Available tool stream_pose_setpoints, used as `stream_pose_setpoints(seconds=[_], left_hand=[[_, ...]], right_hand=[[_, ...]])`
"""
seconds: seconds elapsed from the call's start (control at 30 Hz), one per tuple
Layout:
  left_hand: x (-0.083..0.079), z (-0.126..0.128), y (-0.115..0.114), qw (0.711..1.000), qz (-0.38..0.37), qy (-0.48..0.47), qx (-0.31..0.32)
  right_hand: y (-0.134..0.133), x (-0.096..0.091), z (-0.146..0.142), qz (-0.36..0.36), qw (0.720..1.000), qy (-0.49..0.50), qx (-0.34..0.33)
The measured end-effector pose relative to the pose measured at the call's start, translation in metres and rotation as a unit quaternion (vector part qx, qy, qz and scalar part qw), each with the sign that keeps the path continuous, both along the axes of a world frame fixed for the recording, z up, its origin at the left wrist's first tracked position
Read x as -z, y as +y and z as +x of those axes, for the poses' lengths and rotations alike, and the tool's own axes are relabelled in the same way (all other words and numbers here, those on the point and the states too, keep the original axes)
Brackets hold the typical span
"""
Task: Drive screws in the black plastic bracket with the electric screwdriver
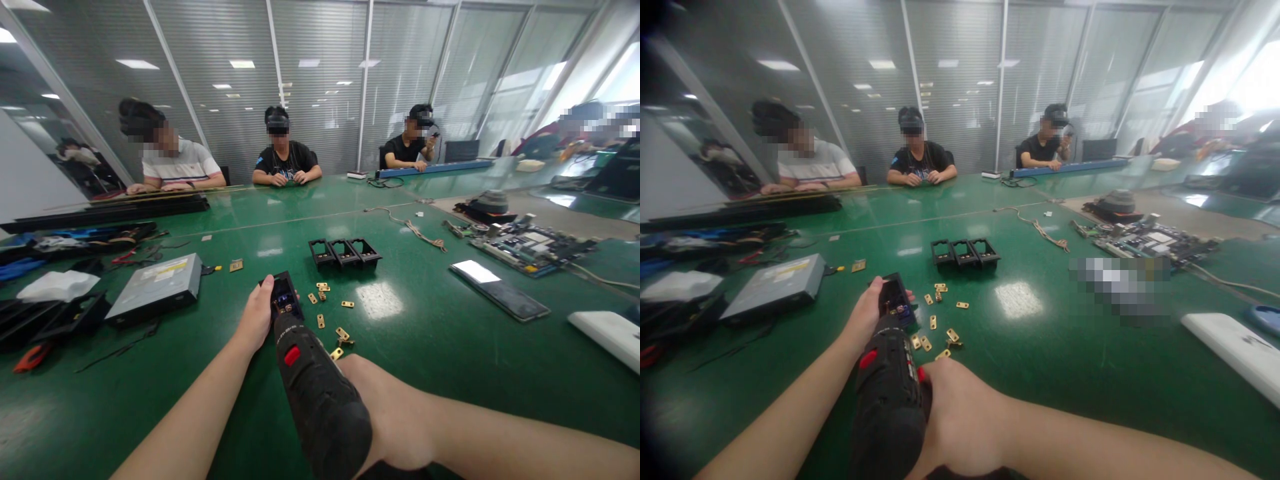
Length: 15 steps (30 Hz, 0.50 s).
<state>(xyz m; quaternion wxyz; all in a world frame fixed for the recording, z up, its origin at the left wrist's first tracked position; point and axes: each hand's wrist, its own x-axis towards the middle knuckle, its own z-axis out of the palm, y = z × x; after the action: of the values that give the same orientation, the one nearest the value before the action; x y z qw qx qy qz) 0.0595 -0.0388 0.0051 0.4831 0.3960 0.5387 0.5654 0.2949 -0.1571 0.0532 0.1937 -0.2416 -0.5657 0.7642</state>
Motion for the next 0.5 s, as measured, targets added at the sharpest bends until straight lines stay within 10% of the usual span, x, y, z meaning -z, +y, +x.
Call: stream_pose_setpoints(seconds=[0.5], left_hand=[[0.0004,0.0003,0.0001,1.000,0.001,-0.005,0.004]], right_hand=[[0.0003,-0.0051,0.0015,-0.007,1.000,-0.002,-0.022]])
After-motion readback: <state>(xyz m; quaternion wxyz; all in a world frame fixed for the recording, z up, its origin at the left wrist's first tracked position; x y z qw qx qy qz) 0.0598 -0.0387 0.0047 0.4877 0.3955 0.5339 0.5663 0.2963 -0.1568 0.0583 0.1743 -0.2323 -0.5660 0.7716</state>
